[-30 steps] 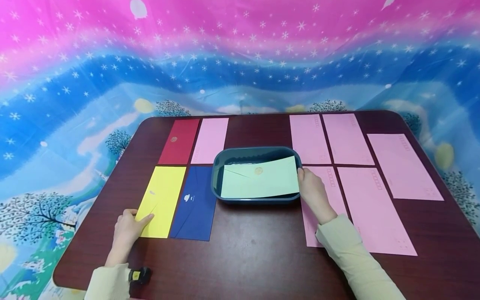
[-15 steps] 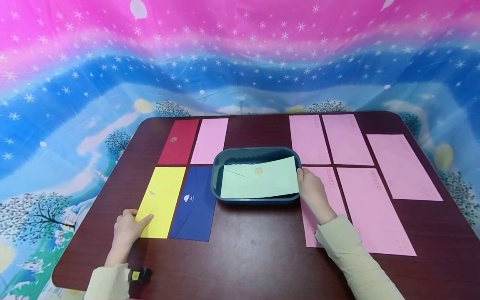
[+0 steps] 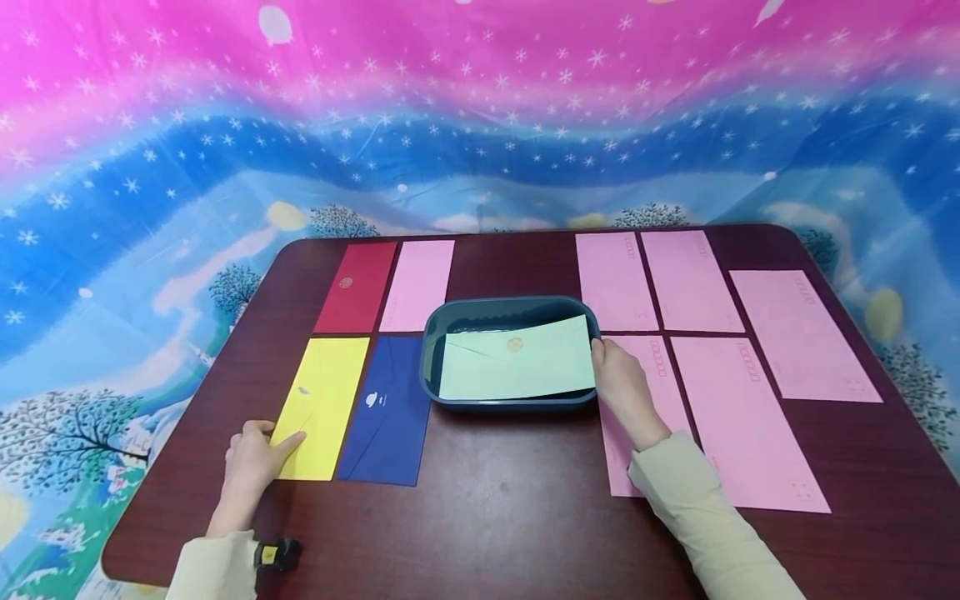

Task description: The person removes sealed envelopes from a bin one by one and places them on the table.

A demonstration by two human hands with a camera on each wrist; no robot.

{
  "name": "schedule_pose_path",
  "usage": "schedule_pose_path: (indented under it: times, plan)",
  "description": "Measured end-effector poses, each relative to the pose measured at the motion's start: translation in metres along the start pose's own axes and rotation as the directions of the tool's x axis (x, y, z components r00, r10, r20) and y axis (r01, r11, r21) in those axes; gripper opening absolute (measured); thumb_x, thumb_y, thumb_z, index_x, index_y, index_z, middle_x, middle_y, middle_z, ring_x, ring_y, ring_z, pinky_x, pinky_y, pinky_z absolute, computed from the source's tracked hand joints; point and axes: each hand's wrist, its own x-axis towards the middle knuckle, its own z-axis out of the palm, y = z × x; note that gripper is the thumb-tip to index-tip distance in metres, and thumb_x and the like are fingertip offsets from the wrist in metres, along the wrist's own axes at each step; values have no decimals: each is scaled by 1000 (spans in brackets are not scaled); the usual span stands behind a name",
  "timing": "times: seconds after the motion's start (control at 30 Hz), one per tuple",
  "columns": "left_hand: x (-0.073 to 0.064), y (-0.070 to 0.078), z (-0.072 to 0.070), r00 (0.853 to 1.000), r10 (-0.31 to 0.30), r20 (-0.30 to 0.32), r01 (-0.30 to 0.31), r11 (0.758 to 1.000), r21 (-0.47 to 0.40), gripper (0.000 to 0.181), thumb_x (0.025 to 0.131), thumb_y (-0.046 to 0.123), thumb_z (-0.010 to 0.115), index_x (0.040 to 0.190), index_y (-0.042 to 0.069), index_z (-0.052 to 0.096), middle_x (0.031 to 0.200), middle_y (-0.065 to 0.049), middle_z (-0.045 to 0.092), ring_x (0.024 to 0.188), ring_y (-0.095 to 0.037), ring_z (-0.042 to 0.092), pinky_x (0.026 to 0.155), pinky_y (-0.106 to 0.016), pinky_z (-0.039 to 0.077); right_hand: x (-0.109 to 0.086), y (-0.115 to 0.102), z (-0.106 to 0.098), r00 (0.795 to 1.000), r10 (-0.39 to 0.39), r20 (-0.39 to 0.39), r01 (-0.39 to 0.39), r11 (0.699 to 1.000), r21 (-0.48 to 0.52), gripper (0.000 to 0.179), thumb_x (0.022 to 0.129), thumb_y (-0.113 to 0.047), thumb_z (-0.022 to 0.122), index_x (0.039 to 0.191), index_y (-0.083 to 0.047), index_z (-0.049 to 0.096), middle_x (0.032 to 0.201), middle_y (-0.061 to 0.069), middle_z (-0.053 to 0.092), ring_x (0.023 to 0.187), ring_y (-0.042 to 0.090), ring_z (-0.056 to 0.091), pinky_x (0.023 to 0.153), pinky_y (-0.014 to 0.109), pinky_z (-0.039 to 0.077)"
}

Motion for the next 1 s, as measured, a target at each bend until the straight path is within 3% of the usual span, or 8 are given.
schedule_pose_path:
  times: [0.23, 0.47, 0.57, 0.67, 0.77, 0.8, 0.87, 1.0]
  plan:
    - [-1, 24, -6, 991, 92, -99, -96, 995, -37, 57, 94, 24, 57, 132, -11, 34, 117, -34, 45, 109, -46, 39, 87, -55, 37, 0, -1, 0, 1000, -6, -3, 6, 1000, -12, 48, 104, -21, 23, 112, 17, 52, 86, 26, 57, 76, 34, 53, 70, 43, 44]
    - [3, 84, -1, 945, 259, -199, -275, 960, -53, 48, 92, 20, 61, 129, -5, 44, 115, -28, 53, 108, -40, 49, 87, -50, 42, 0, -1, -2, 1000, -10, -5, 9, 1000, -15, 47, 104, -20, 23, 111, 16, 52, 84, 25, 57, 74, 33, 53, 68, 41, 44]
    - [3, 111, 4, 882, 391, -263, -416, 908, -45, 34, 91, 17, 63, 119, -1, 55, 106, -22, 59, 100, -36, 56, 83, -45, 47, 0, -1, -2, 1000, -4, -1, 4, 1000, -18, 48, 104, -21, 23, 112, 16, 52, 85, 25, 57, 74, 33, 53, 68, 41, 44]
    - [2, 136, 12, 772, 553, -314, -584, 812, -7, 20, 90, 13, 64, 107, 2, 63, 99, -16, 65, 92, -30, 61, 80, -40, 52, 0, 0, -1, 1000, -2, 0, 2, 1000, -22, 47, 104, -21, 23, 111, 16, 52, 84, 25, 56, 74, 33, 53, 67, 41, 44]
    - [1, 158, 23, 670, 681, -297, -698, 713, 60, 14, 89, 11, 66, 101, 4, 66, 96, -12, 68, 89, -25, 63, 79, -37, 54, 0, 0, 0, 1000, -3, 2, 3, 1000, -21, 48, 104, -21, 23, 111, 16, 52, 84, 26, 57, 75, 34, 54, 68, 42, 44]
    - [1, 165, 27, 652, 708, -272, -717, 692, 84, 14, 89, 12, 66, 101, 5, 66, 96, -11, 68, 89, -24, 63, 79, -36, 55, 0, 0, 1, 1000, -4, 2, 4, 1000, -20, 48, 104, -21, 23, 111, 16, 52, 85, 26, 57, 75, 34, 54, 69, 42, 44]
    - [1, 177, 35, 637, 743, -206, -739, 664, 115, 15, 89, 15, 67, 102, 7, 67, 96, -9, 69, 89, -22, 63, 78, -33, 55, 0, 0, 1, 1000, -3, 1, 3, 1000, -21, 48, 104, -21, 23, 112, 16, 52, 86, 26, 57, 76, 34, 54, 70, 43, 44]
    - [4, 195, 53, 642, 761, -92, -748, 648, 142, 17, 90, 22, 66, 102, 11, 67, 95, -5, 69, 88, -19, 62, 75, -30, 55, -1, 0, 1, 1000, -4, -3, 4, 1000, -29, 47, 104, -21, 23, 109, 15, 53, 83, 25, 57, 74, 34, 53, 70, 44, 44]
